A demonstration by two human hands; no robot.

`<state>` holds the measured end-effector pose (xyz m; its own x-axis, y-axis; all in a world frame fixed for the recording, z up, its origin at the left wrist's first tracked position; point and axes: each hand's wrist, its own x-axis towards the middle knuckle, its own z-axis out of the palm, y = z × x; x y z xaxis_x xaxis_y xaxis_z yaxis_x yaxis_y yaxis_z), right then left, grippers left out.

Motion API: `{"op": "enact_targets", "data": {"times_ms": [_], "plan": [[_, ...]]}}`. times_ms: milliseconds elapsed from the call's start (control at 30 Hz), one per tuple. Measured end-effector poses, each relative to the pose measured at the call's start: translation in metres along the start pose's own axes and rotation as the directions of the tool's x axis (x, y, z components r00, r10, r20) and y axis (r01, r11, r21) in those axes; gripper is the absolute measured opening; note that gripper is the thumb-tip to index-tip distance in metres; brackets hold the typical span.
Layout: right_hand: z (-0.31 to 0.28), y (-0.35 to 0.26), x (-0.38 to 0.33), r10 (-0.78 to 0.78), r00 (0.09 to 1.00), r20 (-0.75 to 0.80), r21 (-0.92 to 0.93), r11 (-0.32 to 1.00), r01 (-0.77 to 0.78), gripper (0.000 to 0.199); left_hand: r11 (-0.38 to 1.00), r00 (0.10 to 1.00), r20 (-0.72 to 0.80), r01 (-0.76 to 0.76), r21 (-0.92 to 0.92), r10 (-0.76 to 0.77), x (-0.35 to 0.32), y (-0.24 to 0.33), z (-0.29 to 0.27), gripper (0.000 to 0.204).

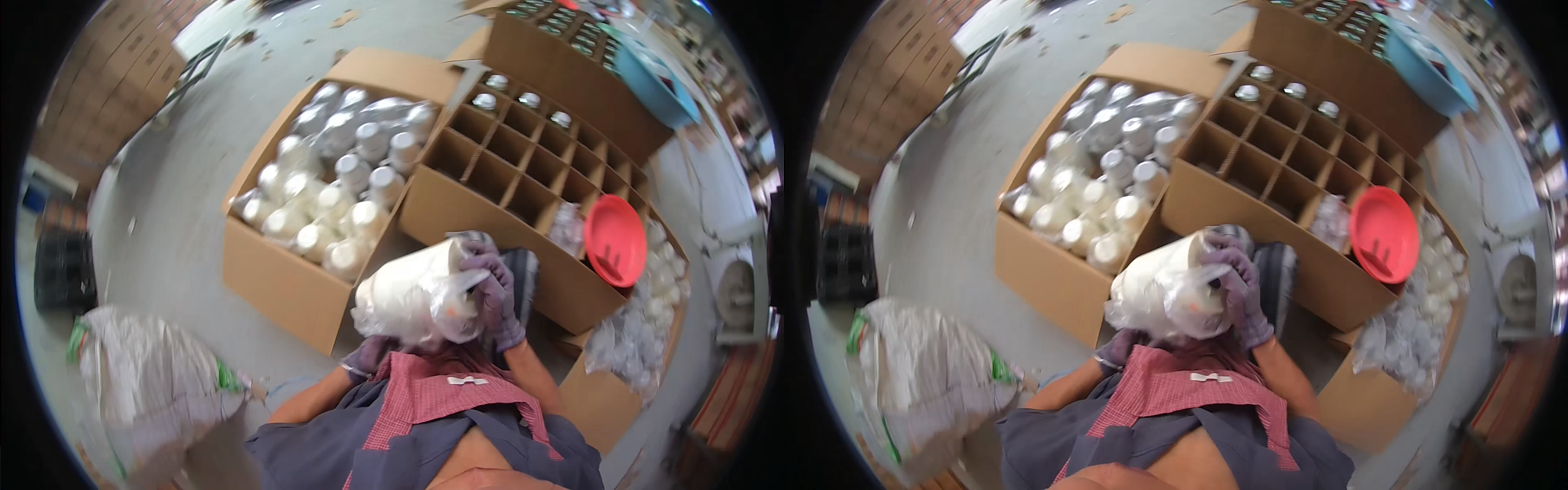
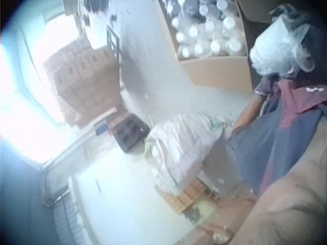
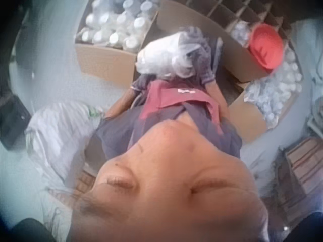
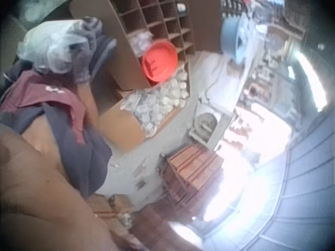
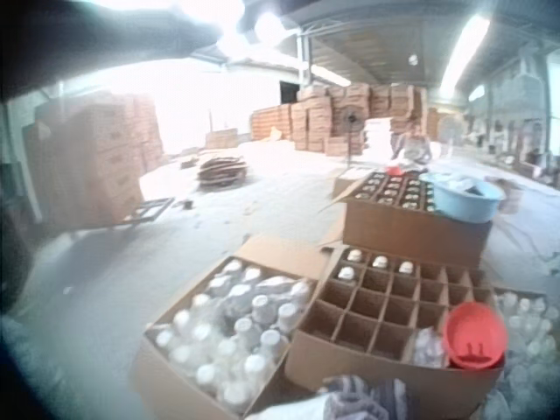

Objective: The person assembles and packs plastic bottles by inserting a inner components, placing them into a larger container, and then organizing the containers into a cardboard box.

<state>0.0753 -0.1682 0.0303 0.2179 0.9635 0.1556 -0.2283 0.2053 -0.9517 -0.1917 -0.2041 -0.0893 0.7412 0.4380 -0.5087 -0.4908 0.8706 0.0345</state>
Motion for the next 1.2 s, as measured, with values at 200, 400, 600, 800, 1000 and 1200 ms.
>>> {"op": "enact_targets", "data": {"times_ms": [200,400,600,800,1000,1200], "plan": [[0.034,0.011,0.074,-0.218,0.851,0.478,-0.685,0.514,0.516,0.030,0.747,0.828,0.203,-0.560,0.358,0.523,0.040,0.069,0.012,0.047],[0.028,0.047,0.068,-0.134,0.816,0.562,-0.813,0.089,0.575,0.029,0.240,0.392,0.277,-0.857,0.456,0.877,0.118,0.270,-0.016,0.039],[0.033,0.062,0.080,-0.161,0.844,0.512,-0.813,0.227,0.537,0.028,0.116,0.021,-0.114,-0.259,0.959,0.993,0.177,0.415,-0.077,0.023],[0.026,0.066,0.085,-0.131,0.856,0.500,-0.817,0.255,0.517,0.027,0.025,0.391,-0.022,-0.003,1.000,0.920,0.212,0.450,-0.100,0.017],[0.026,0.072,0.091,-0.110,0.867,0.485,-0.831,0.251,0.497,0.026,0.068,0.294,-0.074,0.028,0.997,0.953,0.193,0.421,-0.061,0.041],[0.020,0.077,0.091,-0.122,0.842,0.525,-0.794,0.286,0.537,0.026,-0.532,0.262,0.549,-0.139,0.835,0.794,0.150,0.353,0.041,0.019]]}}
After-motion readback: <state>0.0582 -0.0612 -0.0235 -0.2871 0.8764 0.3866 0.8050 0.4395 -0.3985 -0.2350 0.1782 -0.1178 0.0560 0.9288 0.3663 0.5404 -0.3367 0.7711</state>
